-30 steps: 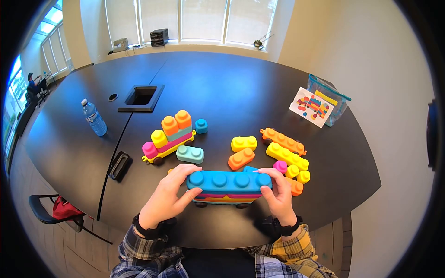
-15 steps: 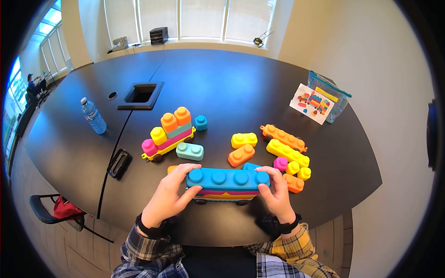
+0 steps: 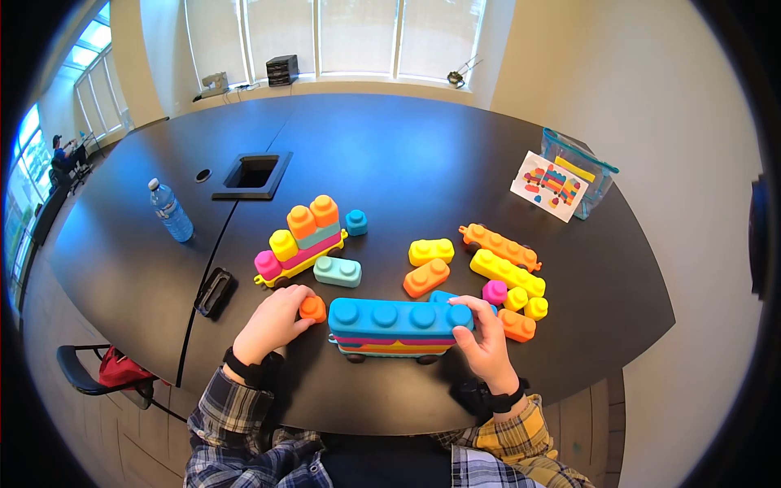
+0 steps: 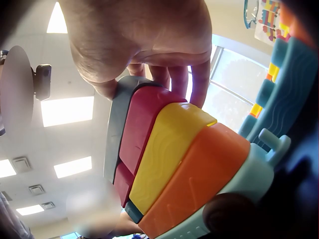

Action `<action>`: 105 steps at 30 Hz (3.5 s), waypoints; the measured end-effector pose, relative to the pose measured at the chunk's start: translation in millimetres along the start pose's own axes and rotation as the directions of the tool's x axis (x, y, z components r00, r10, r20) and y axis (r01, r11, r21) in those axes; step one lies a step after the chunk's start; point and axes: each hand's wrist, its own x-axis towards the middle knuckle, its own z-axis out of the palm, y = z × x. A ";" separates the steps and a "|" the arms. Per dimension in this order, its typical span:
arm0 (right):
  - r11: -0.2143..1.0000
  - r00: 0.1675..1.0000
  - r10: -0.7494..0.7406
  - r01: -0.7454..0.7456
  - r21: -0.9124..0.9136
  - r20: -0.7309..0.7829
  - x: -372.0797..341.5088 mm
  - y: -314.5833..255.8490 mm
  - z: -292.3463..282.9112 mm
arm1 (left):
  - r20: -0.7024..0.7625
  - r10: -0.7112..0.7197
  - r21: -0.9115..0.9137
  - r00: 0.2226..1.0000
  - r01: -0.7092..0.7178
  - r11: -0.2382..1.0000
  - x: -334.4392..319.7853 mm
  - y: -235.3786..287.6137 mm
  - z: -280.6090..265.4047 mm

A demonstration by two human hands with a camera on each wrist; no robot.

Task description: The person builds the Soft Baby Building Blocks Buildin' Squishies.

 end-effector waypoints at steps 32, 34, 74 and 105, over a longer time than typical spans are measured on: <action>0.999 1.000 -0.009 0.009 0.038 -0.006 -0.5 2.2 2.9 | -0.302 0.244 -0.385 0.922 -0.352 0.853 3.6 90.4 -47.8; 1.000 1.000 -0.011 0.011 0.009 0.001 -1.5 4.5 2.0 | -0.297 0.245 -0.379 0.923 -0.350 0.857 3.3 90.4 -47.5; 0.981 0.959 0.194 -0.188 -0.050 0.205 -2.8 -1.1 -39.1 | 0.148 0.039 0.255 0.988 -0.076 0.964 207.8 41.1 42.7; 0.942 0.929 0.155 -0.037 -0.333 0.336 60.9 -33.4 -47.1 | -0.167 0.104 -0.369 0.980 -0.160 0.915 45.1 91.4 -39.1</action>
